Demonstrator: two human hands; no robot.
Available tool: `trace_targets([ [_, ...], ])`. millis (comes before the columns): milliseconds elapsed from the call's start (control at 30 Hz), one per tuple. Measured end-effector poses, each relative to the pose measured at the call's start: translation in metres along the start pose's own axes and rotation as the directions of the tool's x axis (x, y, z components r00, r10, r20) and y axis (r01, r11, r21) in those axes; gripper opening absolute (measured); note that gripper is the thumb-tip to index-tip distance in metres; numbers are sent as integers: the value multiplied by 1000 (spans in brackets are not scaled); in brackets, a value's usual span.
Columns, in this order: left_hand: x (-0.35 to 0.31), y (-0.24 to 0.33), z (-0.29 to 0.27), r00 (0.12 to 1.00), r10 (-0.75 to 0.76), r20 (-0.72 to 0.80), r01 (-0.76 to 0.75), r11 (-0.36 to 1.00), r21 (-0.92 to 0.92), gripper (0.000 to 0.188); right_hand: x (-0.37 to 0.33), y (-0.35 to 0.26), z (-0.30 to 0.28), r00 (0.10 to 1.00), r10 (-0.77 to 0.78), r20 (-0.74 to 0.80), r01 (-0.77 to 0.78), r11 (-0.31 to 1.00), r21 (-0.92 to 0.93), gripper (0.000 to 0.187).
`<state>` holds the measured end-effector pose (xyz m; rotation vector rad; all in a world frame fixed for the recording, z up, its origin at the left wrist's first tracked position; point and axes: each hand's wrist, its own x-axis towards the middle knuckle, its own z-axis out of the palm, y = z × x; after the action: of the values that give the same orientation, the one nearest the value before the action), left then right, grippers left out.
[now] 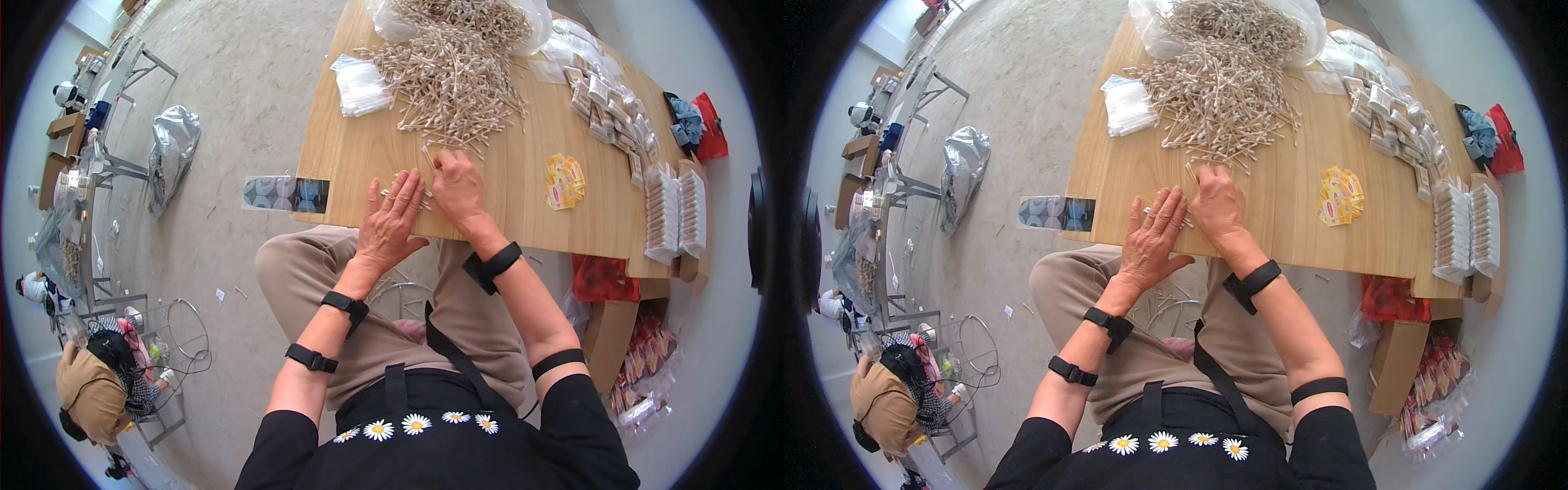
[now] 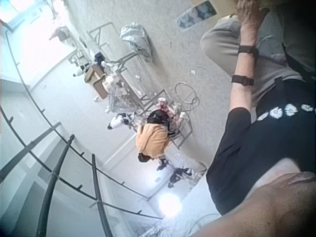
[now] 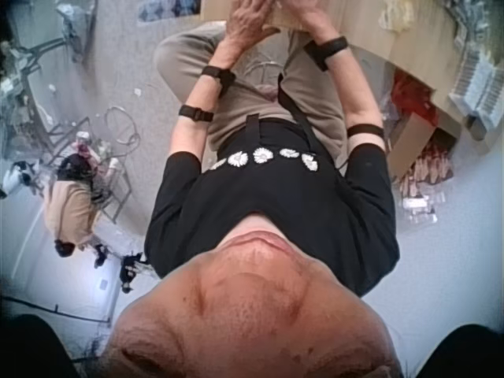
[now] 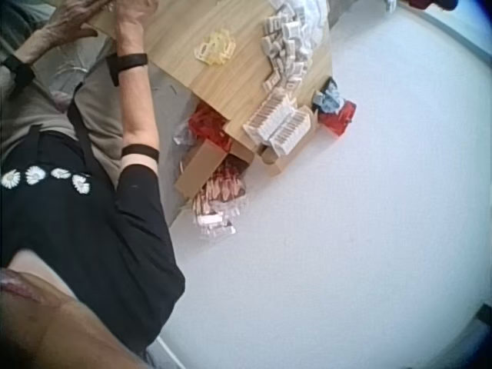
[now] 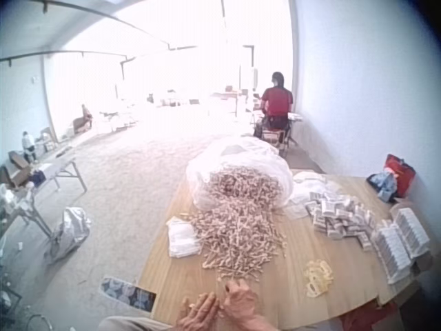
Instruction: The person removes a bundle of cotton swabs from a plastic bag, aligns them into a row on the table, and secures them with a sticker. They then place the assembled unit into a small plastic bag.
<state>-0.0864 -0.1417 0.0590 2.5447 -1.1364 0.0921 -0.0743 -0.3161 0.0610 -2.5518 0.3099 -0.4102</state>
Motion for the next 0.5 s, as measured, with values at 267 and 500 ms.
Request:
trace_targets([
  [267,1,1,0,1000,3,-6,-3,1000,-10,119,1,-9,-4,998,55,-36,-55,998,-10,9],
  [500,3,0,2,1000,9,-5,-9,1000,-9,117,-8,10,-5,993,-94,67,85,988,129,9],
])
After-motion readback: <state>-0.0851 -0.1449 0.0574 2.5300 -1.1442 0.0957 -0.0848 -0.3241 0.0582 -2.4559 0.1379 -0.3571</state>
